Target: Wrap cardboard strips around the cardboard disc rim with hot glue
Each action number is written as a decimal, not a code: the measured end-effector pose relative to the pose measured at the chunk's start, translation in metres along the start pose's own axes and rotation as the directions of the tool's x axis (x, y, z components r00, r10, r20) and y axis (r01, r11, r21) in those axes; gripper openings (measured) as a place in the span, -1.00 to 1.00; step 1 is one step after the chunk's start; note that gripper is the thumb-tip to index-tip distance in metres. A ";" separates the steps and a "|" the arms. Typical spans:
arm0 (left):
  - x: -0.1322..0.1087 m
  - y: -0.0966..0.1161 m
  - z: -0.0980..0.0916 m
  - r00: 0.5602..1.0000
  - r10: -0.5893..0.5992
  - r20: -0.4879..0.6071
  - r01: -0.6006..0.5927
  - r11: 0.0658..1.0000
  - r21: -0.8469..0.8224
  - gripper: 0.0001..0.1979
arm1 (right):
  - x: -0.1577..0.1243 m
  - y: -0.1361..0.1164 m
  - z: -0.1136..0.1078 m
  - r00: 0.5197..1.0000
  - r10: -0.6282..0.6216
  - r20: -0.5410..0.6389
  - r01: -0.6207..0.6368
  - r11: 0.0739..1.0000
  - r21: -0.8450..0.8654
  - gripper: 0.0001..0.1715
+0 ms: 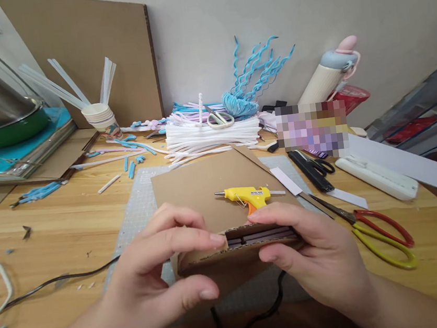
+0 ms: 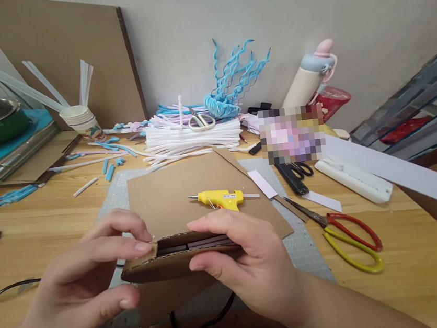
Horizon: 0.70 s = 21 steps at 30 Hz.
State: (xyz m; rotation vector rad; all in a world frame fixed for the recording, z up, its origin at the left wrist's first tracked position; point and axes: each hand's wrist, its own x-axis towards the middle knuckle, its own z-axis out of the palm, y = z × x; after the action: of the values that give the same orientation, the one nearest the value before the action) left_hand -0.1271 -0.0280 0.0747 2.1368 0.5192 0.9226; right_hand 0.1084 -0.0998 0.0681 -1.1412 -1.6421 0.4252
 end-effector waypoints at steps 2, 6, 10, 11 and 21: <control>0.000 0.001 0.000 0.998 -0.063 -0.028 0.061 0.995 -0.084 -0.82 | 0.000 0.000 0.000 1.000 0.005 -0.006 -0.005 1.000 -0.004 -0.80; 0.002 -0.001 0.000 0.983 -0.168 -0.079 0.150 0.970 -0.192 -0.71 | 0.001 0.001 0.000 1.000 -0.009 -0.006 0.009 1.000 -0.007 -0.80; 0.002 -0.006 0.001 0.958 -0.232 -0.167 0.189 0.952 -0.239 -0.65 | -0.001 0.002 0.000 1.000 -0.006 -0.003 0.006 1.000 -0.002 -0.77; 0.002 -0.008 0.001 0.954 -0.236 -0.185 0.187 0.950 -0.248 -0.66 | -0.001 0.003 0.000 1.000 -0.007 -0.002 0.007 1.000 0.003 -0.76; -0.001 -0.013 0.002 0.932 -0.289 -0.218 0.259 0.953 -0.156 -0.66 | -0.002 0.003 -0.001 1.000 -0.002 -0.002 0.002 1.000 0.003 -0.74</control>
State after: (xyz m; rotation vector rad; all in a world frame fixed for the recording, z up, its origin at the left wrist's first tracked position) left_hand -0.1268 -0.0214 0.0638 1.7937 0.8362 1.0272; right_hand 0.1105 -0.1004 0.0656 -1.1369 -1.6402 0.4248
